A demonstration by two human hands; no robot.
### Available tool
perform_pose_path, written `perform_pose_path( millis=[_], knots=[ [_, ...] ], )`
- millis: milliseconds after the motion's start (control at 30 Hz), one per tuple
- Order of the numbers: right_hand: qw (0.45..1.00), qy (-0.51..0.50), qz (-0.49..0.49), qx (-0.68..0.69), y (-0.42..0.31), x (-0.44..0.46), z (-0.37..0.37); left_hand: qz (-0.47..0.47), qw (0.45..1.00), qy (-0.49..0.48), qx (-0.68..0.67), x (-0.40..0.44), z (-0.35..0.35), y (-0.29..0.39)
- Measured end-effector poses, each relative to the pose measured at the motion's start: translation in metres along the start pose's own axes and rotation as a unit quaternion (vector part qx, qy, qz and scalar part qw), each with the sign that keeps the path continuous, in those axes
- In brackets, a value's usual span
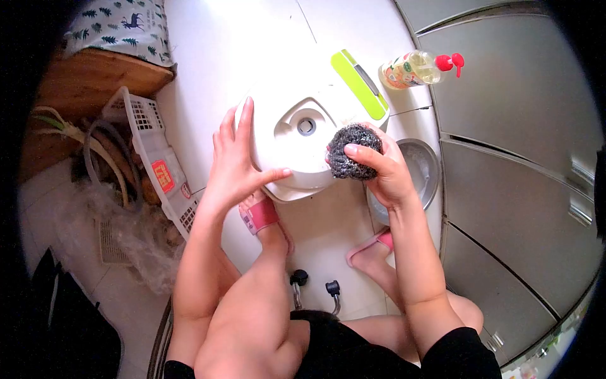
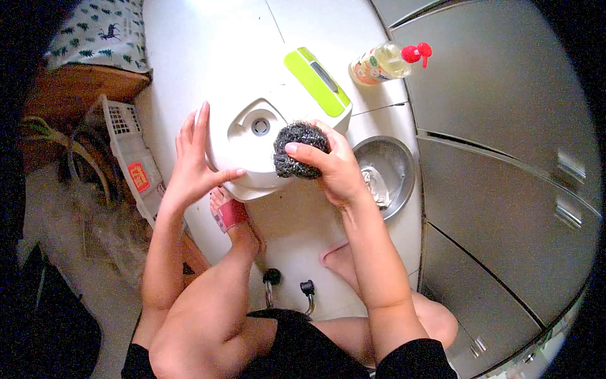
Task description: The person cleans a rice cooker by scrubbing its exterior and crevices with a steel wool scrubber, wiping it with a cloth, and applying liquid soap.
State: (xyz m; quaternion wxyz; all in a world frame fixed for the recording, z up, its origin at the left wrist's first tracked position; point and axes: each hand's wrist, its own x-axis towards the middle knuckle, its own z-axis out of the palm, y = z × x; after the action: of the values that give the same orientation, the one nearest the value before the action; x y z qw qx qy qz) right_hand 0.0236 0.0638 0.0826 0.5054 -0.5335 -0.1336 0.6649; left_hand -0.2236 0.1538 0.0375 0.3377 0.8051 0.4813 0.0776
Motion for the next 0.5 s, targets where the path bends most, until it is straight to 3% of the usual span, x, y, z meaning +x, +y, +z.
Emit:
perform_pose_path(
  millis=[133, 233, 500],
  knots=[
    [0.985, 0.068, -0.025, -0.157, 0.007, -0.005, 0.007, -0.036, 0.999, 0.006, 0.003, -0.02, 0.01, 0.016],
    [0.865, 0.077, -0.266, -0.419, 0.015, -0.004, 0.018, -0.068, 0.998, -0.002, -0.009, -0.027, 0.013, 0.027],
    [0.854, 0.105, -0.204, -0.466, 0.017, -0.002, 0.056, 0.009, 0.998, 0.059, 0.024, -0.02, 0.011, 0.026]
  ],
)
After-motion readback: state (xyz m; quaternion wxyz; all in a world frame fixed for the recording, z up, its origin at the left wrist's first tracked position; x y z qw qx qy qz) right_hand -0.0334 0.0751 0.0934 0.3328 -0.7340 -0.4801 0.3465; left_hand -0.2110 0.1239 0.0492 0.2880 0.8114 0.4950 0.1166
